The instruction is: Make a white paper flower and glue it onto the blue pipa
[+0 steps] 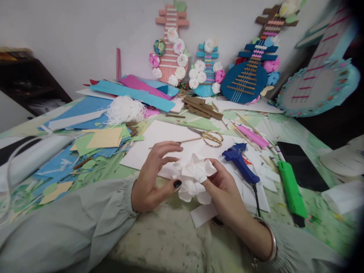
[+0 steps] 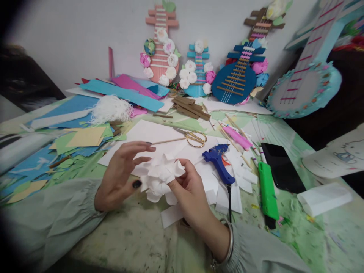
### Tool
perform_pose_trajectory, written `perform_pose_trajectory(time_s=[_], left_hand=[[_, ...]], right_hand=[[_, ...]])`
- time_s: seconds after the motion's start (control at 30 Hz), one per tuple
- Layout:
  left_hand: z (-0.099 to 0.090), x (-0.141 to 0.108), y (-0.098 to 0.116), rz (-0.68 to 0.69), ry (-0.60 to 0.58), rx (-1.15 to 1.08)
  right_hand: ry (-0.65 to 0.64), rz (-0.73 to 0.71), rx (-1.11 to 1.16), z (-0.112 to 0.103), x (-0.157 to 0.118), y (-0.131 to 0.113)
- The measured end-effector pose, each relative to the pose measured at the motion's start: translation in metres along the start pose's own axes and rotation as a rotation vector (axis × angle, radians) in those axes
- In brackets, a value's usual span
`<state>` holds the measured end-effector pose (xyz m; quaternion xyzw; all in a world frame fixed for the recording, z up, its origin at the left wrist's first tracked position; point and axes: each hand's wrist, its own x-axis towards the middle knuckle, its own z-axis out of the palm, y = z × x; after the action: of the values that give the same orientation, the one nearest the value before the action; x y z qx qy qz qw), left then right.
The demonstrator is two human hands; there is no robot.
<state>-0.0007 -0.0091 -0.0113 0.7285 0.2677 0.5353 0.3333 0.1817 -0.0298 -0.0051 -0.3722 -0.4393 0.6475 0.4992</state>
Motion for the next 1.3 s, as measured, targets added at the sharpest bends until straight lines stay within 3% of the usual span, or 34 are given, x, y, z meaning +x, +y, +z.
perform_pose_trajectory(time_s=[0.07, 0.17, 0.27, 0.37, 0.5, 0.73, 0.97, 1.13, 1.3], left_hand=[[0.001, 0.002, -0.004, -0.25, 0.02, -0.218], [0.002, 0.005, -0.008, -0.605, -0.135, -0.455], [0.004, 0.008, -0.008, -0.762, -0.267, -0.556], [0.007, 0.01, -0.005, -0.778, -0.296, -0.563], [0.006, 0.011, -0.006, -0.782, -0.235, -0.498], [0.004, 0.01, -0.007, -0.761, -0.125, -0.518], [0.008, 0.012, -0.001, -0.715, -0.228, -0.323], [0.009, 0.009, 0.0, -0.671, -0.246, -0.269], [0.01, 0.009, 0.001, -0.656, -0.257, -0.259]], right_hand=[[0.002, -0.016, -0.022, -0.001, -0.001, 0.0], [-0.004, -0.025, -0.083, -0.001, -0.001, 0.0], [-0.022, -0.004, -0.149, -0.001, -0.001, -0.002], [-0.056, 0.008, -0.192, -0.002, -0.001, -0.005], [-0.113, -0.016, -0.19, -0.007, -0.002, -0.009], [0.075, -0.01, -0.24, -0.015, 0.0, -0.011], [0.051, -0.031, -0.417, -0.013, 0.002, -0.005], [0.053, -0.047, -0.421, -0.013, -0.001, -0.006], [0.13, -0.138, -0.606, -0.016, -0.003, -0.003]])
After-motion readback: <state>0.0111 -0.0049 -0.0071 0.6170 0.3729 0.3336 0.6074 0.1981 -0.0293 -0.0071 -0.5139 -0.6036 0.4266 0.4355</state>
